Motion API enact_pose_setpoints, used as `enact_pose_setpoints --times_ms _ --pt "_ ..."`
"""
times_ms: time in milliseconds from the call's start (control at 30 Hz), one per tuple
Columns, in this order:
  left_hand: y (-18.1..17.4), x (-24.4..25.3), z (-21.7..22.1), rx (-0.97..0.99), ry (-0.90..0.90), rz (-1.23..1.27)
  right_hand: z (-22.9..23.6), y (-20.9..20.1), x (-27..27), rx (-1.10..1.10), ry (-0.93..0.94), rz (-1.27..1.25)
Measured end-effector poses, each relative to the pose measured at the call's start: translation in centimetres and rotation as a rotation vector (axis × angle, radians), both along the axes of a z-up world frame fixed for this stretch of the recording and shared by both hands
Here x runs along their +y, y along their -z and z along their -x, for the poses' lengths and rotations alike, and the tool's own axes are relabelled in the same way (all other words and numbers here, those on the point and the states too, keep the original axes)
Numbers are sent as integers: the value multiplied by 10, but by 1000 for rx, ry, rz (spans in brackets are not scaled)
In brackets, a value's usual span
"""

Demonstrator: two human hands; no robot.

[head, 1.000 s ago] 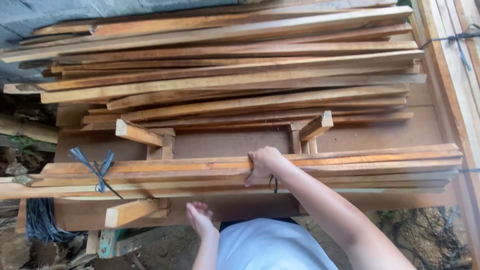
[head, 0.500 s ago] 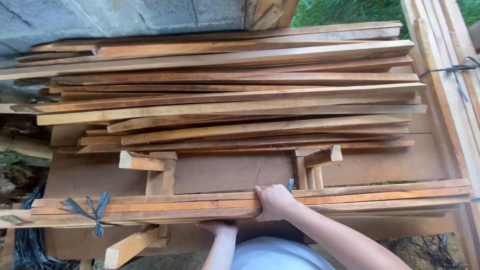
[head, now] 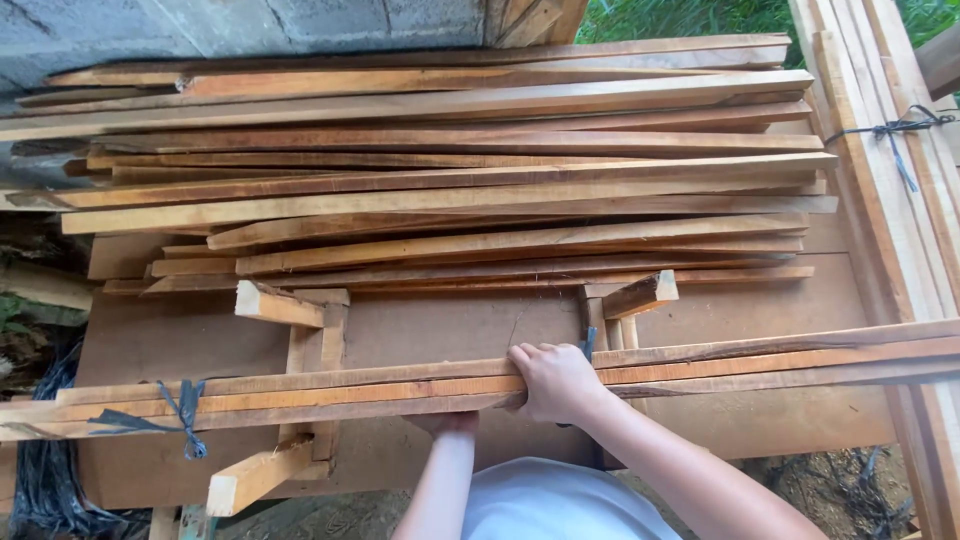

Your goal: Bundling long wooden planks together using wire ties and pliers.

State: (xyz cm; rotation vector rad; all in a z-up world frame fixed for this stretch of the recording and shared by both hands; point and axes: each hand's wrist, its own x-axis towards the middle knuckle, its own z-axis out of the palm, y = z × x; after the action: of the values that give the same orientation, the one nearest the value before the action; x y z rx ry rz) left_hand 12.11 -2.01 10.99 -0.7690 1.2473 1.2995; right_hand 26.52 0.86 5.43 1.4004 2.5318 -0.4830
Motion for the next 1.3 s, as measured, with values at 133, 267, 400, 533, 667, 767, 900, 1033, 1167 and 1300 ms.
enact_pose_setpoints --times_ms 133,267,400,533,667,767,900,1033,1167,1300 --pt "29 -15 19 -7 10 -11 -6 43 -17 16 34 1" --pt "81 -22 35 -14 30 -26 -9 54 -21 -2 108 11" --pt "156 -46 51 -27 46 -35 -10 53 -19 10 101 35" --pt "253 -62 67 -37 61 -61 -11 50 -21 41 91 11" --pt "264 -79 86 20 128 -97 -7 36 -20 43 106 19" --pt "275 -83 100 -4 111 -169 -9 48 -20 52 108 4" --pt "246 -75 99 -13 108 -110 -9 51 -22 73 124 -34" --pt "251 -95 115 -21 157 -124 -8 42 -20 126 186 36" --pt "170 -131 151 181 491 -161 38 21 -1 158 261 258" --pt "224 -220 228 435 262 -109 123 11 19 297 230 350"
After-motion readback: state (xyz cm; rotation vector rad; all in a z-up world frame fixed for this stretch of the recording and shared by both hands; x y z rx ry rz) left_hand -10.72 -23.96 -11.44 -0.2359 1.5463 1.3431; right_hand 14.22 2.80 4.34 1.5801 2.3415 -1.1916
